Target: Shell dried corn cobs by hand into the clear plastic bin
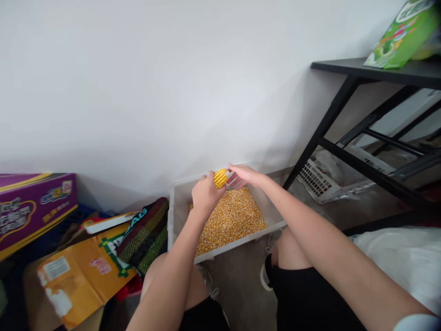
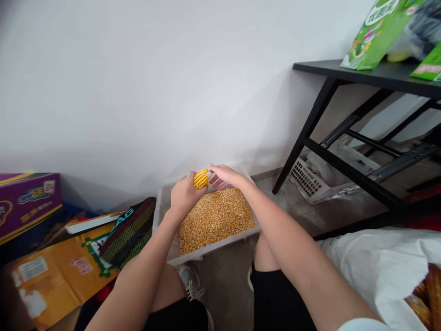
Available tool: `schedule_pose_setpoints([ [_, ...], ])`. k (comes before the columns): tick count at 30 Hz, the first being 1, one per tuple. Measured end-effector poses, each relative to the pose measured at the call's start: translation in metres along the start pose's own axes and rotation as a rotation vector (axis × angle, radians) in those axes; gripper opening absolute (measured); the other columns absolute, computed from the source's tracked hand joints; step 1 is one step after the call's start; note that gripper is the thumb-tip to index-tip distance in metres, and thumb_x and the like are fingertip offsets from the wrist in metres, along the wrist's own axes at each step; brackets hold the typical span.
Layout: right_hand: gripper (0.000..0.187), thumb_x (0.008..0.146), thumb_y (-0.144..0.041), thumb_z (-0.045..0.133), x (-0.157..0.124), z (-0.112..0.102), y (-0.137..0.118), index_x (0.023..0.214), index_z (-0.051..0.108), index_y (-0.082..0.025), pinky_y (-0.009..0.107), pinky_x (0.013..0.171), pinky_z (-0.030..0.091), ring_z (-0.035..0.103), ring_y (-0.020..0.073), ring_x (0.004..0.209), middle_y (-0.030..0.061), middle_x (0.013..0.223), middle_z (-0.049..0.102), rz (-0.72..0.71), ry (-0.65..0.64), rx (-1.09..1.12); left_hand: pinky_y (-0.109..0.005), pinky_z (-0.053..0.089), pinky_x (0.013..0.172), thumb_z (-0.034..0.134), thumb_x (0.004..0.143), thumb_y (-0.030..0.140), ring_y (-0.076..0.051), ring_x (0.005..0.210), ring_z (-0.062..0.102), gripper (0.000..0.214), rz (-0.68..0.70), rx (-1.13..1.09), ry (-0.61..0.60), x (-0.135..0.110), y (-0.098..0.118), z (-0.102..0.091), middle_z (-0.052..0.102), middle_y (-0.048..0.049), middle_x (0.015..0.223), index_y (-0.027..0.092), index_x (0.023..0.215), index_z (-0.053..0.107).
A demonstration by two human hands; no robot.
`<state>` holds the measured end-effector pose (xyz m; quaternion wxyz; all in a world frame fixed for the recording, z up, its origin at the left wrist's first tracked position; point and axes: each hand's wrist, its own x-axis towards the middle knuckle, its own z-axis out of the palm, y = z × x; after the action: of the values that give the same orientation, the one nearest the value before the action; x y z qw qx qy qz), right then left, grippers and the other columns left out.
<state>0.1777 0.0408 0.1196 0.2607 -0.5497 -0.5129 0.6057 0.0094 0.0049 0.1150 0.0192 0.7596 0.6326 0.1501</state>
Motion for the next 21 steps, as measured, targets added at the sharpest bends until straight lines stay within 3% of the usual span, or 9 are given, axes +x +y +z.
schedule_pose_setpoints([
  [3,0.049,0.088,-0.06,0.037,-0.007,0.001,-0.005,0.099,0.058,-0.017,0.03,0.057,0.055,0.065,0.0192,0.069,0.0119,0.09,0.067,-0.024,-0.077,0.008,-0.029,0.04,0.063,0.052,0.079,0.043,-0.022,0.083,0.06,0.039,0.044,-0.006,0.073,-0.002,0.005,-0.002,0.061,-0.0084,0.096,0.021,0.111,0.05],
  [7,0.038,0.09,-0.049,0.045,-0.01,0.003,-0.008,0.094,0.059,-0.015,0.028,0.059,0.056,0.064,0.0164,0.068,0.0112,0.092,0.066,-0.131,-0.085,0.015,-0.029,0.04,0.062,0.052,0.078,0.039,-0.023,0.085,0.058,0.04,0.043,-0.003,0.137,-0.004,0.006,-0.003,0.06,-0.0082,0.097,0.023,0.114,0.049],
  [13,0.02,0.092,-0.029,0.048,-0.015,0.002,-0.009,0.095,0.06,-0.013,0.026,0.066,0.056,0.064,0.0145,0.076,0.01,0.098,0.066,-0.186,-0.175,0.01,-0.03,0.039,0.065,0.055,0.076,0.033,-0.023,0.083,0.058,0.042,0.098,0.004,0.091,-0.003,-0.003,-0.005,0.062,-0.0071,0.093,0.023,0.116,0.05],
  [17,0.019,0.09,-0.027,0.051,-0.018,0.0,-0.008,0.1,0.061,-0.014,0.027,0.071,0.056,0.064,0.0154,0.081,0.0101,0.103,0.065,-0.21,-0.226,0.053,-0.03,0.038,0.066,0.053,0.077,0.032,-0.023,0.08,0.058,0.029,0.135,0.045,0.061,-0.003,-0.005,-0.008,0.062,-0.007,0.087,0.022,0.104,0.054],
  [21,0.019,0.087,-0.025,0.056,-0.016,-0.001,-0.006,0.101,0.061,-0.013,0.028,0.07,0.057,0.065,0.0156,0.079,0.0107,0.104,0.066,-0.164,-0.248,0.168,-0.031,0.037,0.069,0.055,0.075,0.026,-0.024,0.086,0.057,0.026,0.164,0.087,0.112,-0.003,-0.004,-0.009,0.062,-0.0076,0.089,0.021,0.101,0.054],
])
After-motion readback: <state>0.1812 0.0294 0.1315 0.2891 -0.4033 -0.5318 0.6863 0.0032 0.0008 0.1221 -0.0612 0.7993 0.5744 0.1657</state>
